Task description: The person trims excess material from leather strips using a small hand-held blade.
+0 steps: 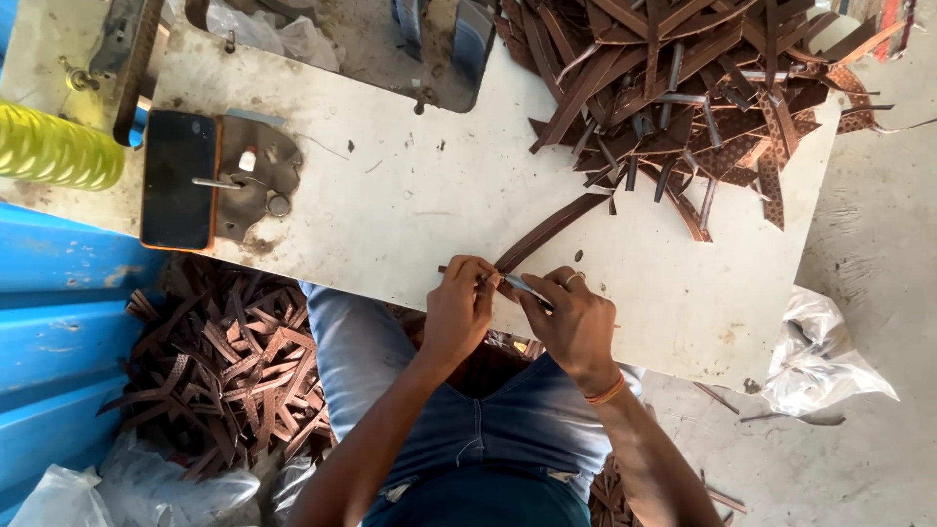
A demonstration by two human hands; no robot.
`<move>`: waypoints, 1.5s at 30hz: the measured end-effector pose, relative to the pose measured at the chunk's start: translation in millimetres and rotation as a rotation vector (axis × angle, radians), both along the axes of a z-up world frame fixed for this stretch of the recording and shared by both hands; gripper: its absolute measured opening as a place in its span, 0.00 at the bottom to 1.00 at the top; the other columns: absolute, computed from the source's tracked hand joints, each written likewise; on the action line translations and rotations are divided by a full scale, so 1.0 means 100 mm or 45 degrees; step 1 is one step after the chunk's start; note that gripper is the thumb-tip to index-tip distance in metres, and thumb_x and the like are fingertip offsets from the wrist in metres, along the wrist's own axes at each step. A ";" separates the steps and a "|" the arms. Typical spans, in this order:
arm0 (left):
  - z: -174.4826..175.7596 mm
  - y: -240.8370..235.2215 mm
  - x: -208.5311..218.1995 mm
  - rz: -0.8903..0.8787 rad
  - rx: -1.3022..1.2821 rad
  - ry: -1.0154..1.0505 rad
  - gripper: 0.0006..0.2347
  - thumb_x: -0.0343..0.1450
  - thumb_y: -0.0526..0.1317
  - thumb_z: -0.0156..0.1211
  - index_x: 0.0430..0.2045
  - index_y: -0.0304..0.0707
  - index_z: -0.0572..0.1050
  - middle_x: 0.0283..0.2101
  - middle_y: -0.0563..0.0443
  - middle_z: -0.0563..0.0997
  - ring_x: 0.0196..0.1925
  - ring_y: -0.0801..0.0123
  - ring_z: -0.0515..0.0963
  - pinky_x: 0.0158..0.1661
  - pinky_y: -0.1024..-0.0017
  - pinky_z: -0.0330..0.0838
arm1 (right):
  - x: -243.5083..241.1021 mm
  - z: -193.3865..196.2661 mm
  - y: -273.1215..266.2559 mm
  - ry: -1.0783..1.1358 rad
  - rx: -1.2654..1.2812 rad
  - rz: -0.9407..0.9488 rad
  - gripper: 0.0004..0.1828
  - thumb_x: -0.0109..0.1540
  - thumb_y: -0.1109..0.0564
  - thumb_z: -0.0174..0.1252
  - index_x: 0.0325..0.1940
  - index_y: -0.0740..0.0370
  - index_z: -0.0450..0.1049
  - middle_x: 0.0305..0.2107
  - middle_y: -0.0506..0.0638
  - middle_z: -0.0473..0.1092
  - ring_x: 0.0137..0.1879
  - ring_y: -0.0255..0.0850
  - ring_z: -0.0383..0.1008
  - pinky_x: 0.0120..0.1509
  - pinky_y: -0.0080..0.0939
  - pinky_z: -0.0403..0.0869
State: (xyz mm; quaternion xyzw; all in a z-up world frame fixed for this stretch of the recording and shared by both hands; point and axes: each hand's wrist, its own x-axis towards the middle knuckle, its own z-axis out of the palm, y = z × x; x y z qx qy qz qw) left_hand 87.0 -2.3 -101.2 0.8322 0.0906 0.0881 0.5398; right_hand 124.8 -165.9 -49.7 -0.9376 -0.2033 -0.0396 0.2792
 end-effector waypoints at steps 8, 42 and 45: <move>-0.07 -0.07 -0.09 0.002 0.144 -0.148 0.05 0.76 0.33 0.57 0.33 0.29 0.74 0.44 0.46 0.78 0.31 0.59 0.84 0.29 0.65 0.76 | 0.05 -0.01 0.02 0.029 -0.063 0.006 0.08 0.59 0.50 0.69 0.39 0.54 0.85 0.27 0.47 0.74 0.21 0.39 0.75 0.23 0.39 0.70; -0.25 -0.12 -0.06 -0.004 0.146 -0.104 0.06 0.78 0.34 0.57 0.35 0.28 0.71 0.45 0.45 0.73 0.21 0.60 0.77 0.22 0.64 0.69 | -0.16 -0.06 -0.07 -0.070 0.014 -0.035 0.10 0.57 0.53 0.71 0.41 0.55 0.85 0.26 0.49 0.72 0.25 0.41 0.75 0.26 0.41 0.71; -0.19 -0.08 -0.03 -0.049 0.225 -0.137 0.04 0.75 0.31 0.56 0.38 0.26 0.72 0.48 0.42 0.73 0.19 0.59 0.75 0.19 0.63 0.66 | -0.20 -0.13 -0.10 -0.070 0.034 -0.045 0.11 0.59 0.53 0.70 0.43 0.57 0.83 0.30 0.49 0.75 0.28 0.42 0.77 0.29 0.41 0.73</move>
